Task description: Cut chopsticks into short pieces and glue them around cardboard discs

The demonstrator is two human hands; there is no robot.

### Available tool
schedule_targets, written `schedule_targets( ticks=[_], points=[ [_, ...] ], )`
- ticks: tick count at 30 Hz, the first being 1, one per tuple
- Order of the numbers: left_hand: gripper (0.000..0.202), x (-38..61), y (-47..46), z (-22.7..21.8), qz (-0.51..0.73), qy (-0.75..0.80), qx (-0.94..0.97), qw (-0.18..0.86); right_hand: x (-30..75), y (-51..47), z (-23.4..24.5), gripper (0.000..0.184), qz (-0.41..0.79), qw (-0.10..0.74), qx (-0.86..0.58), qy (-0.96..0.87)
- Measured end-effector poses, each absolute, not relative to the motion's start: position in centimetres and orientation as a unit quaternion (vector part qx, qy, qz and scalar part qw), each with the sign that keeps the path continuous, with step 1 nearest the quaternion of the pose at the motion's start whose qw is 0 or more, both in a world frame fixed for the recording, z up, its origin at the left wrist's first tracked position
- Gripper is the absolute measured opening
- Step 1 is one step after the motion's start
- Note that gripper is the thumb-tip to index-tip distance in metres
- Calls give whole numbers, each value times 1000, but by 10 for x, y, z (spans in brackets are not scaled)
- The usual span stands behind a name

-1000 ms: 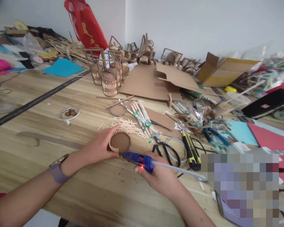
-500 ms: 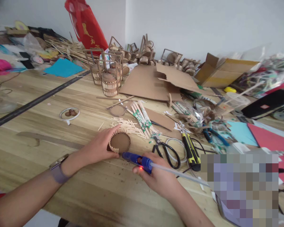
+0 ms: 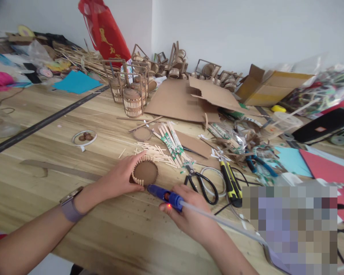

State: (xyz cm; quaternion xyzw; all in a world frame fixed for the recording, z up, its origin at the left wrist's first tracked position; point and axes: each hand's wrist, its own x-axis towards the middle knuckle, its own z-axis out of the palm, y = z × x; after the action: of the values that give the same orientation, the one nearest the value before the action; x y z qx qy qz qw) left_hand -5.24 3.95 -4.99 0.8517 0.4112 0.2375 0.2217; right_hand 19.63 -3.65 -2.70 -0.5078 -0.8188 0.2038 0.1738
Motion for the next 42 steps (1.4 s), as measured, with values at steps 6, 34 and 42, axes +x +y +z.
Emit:
schedule_targets(
  ticks=[6,34,42],
  points=[
    [112,-52,40,-50,236,411,852,222,196,-37,-28,32,182,172,-505,-826],
    [109,-53,40,-50,233,402,862,203,206,-24,-30,55,427,243,-612,-619],
    [110,-53,39,-48,223,416,856,210,225,-11,-16,51,494,258,-634,-537]
  ],
)
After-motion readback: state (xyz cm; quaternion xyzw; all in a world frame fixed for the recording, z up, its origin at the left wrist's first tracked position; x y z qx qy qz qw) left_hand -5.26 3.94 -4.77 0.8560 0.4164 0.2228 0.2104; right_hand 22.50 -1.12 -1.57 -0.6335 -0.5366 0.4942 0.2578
